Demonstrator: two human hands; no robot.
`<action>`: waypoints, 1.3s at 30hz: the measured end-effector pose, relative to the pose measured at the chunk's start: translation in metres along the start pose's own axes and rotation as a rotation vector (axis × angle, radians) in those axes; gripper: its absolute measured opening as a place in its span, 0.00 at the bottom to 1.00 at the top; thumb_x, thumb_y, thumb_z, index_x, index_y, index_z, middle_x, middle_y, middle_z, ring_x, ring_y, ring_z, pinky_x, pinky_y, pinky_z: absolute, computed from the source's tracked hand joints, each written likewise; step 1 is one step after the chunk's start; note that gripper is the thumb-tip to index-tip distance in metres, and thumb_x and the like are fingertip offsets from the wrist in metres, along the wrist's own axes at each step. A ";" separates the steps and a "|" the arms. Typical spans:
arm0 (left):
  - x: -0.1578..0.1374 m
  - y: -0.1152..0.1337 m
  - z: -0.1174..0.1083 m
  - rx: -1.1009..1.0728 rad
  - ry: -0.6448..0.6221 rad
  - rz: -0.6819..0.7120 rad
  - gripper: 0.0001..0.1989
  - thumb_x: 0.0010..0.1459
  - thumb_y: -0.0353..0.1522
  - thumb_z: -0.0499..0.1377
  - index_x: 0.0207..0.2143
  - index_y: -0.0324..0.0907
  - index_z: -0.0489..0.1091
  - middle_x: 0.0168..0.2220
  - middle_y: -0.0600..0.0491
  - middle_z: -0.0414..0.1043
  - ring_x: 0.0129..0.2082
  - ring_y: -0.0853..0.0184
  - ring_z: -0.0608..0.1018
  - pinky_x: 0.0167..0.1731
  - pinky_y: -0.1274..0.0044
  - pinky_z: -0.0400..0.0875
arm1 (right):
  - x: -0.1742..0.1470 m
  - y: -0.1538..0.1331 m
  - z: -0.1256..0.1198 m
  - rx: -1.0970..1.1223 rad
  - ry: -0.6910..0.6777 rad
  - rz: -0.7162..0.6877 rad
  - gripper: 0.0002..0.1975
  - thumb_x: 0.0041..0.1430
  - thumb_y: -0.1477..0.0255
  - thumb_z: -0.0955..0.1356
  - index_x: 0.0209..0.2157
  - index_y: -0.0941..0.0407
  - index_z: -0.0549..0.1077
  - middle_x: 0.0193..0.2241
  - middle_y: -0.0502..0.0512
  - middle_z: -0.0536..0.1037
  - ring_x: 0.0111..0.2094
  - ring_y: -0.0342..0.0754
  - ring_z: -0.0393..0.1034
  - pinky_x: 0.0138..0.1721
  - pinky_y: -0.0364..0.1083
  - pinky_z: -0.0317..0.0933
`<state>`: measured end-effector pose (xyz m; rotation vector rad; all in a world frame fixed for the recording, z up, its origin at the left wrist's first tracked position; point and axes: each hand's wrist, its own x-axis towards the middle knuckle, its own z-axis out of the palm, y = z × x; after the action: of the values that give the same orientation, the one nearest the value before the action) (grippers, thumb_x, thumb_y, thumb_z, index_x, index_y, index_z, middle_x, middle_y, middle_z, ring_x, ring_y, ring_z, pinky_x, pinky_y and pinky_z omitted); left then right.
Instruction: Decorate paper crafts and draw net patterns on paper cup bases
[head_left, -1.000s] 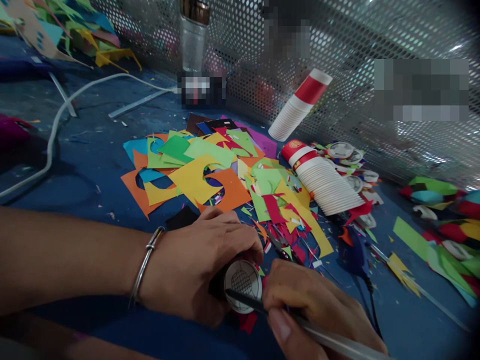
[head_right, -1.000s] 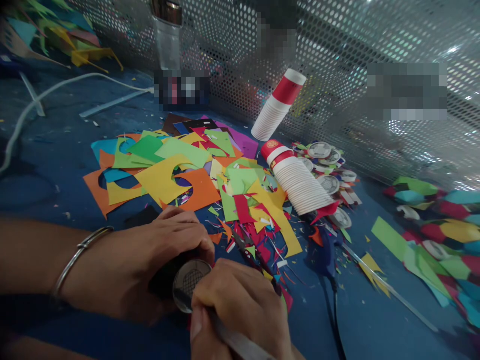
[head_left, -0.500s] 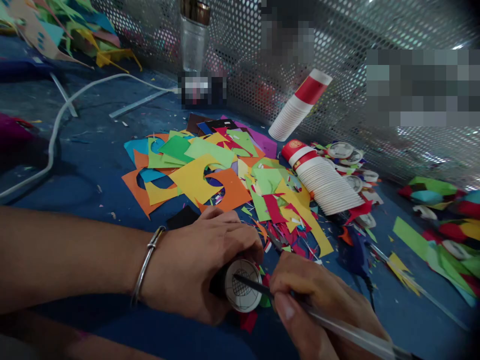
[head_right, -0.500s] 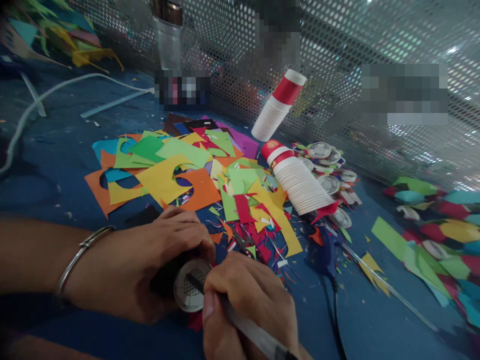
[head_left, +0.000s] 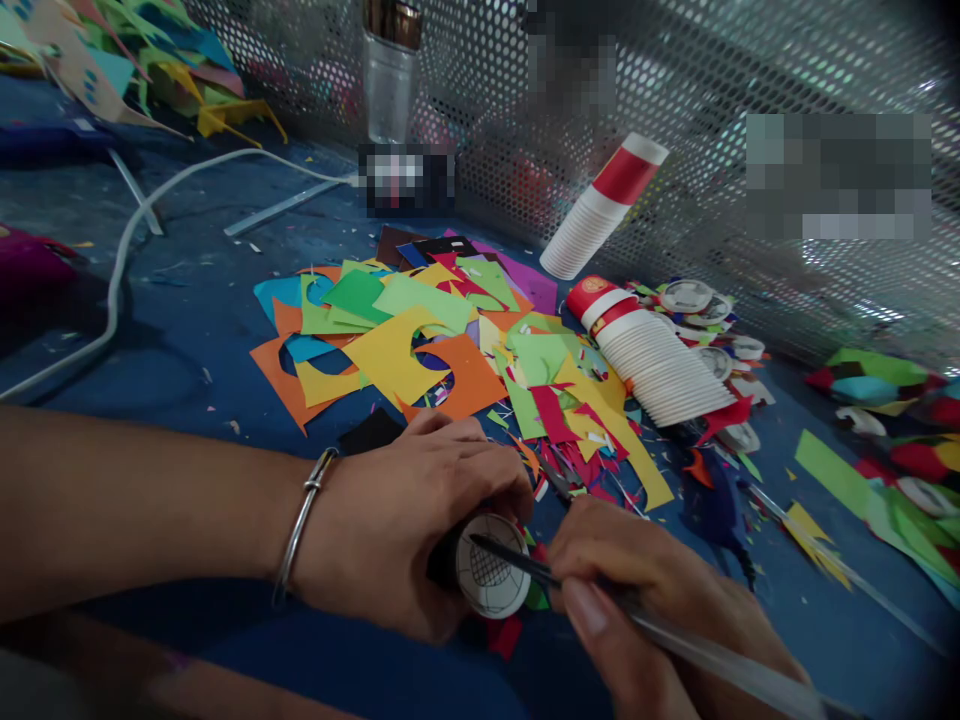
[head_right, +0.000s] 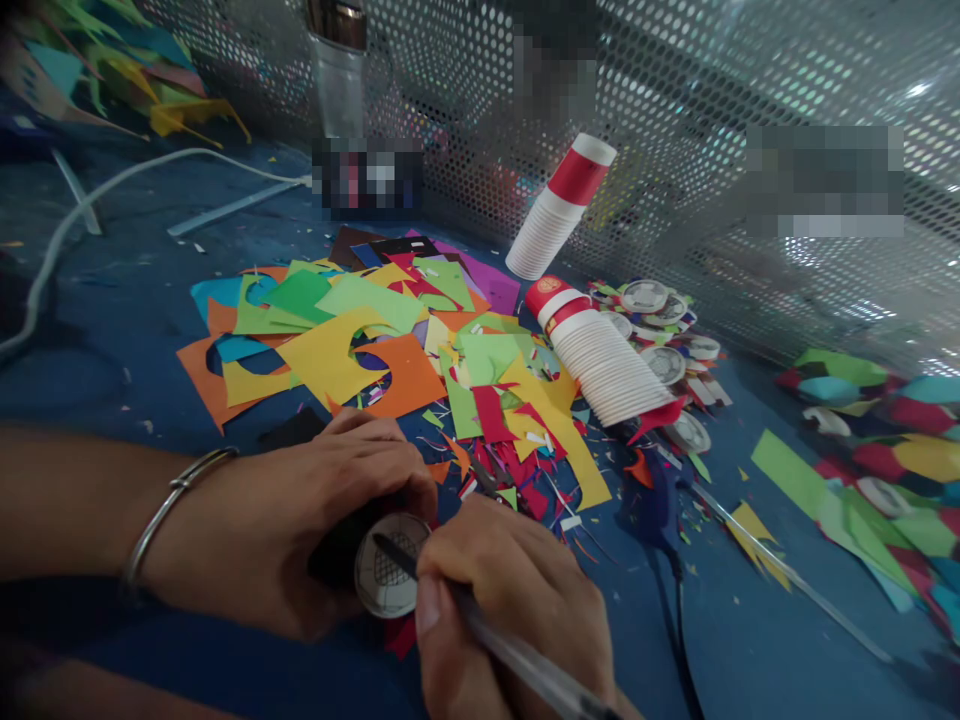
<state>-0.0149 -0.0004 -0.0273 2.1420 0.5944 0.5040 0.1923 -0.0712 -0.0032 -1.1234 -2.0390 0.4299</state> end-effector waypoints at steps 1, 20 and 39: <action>0.000 -0.001 0.000 -0.003 -0.001 0.000 0.24 0.42 0.28 0.66 0.44 0.44 0.67 0.42 0.60 0.73 0.44 0.63 0.73 0.45 0.69 0.57 | -0.001 0.002 -0.003 0.011 -0.015 0.036 0.09 0.65 0.78 0.63 0.35 0.50 0.70 0.24 0.47 0.74 0.24 0.43 0.69 0.26 0.44 0.63; -0.001 0.001 0.003 0.088 0.032 0.005 0.27 0.39 0.28 0.67 0.45 0.45 0.67 0.42 0.59 0.72 0.45 0.61 0.73 0.48 0.66 0.59 | 0.001 0.011 -0.015 0.002 0.019 0.062 0.10 0.59 0.80 0.64 0.29 0.52 0.70 0.22 0.42 0.71 0.22 0.38 0.64 0.24 0.42 0.56; -0.002 0.002 0.004 0.125 0.027 0.044 0.26 0.42 0.31 0.67 0.46 0.44 0.66 0.40 0.56 0.74 0.41 0.62 0.73 0.44 0.68 0.62 | 0.003 0.002 -0.008 0.077 -0.063 0.034 0.07 0.56 0.79 0.64 0.26 0.54 0.68 0.20 0.43 0.69 0.19 0.37 0.60 0.20 0.40 0.53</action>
<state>-0.0139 -0.0046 -0.0284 2.2736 0.6086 0.5326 0.1983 -0.0685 0.0021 -1.1120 -2.0421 0.5628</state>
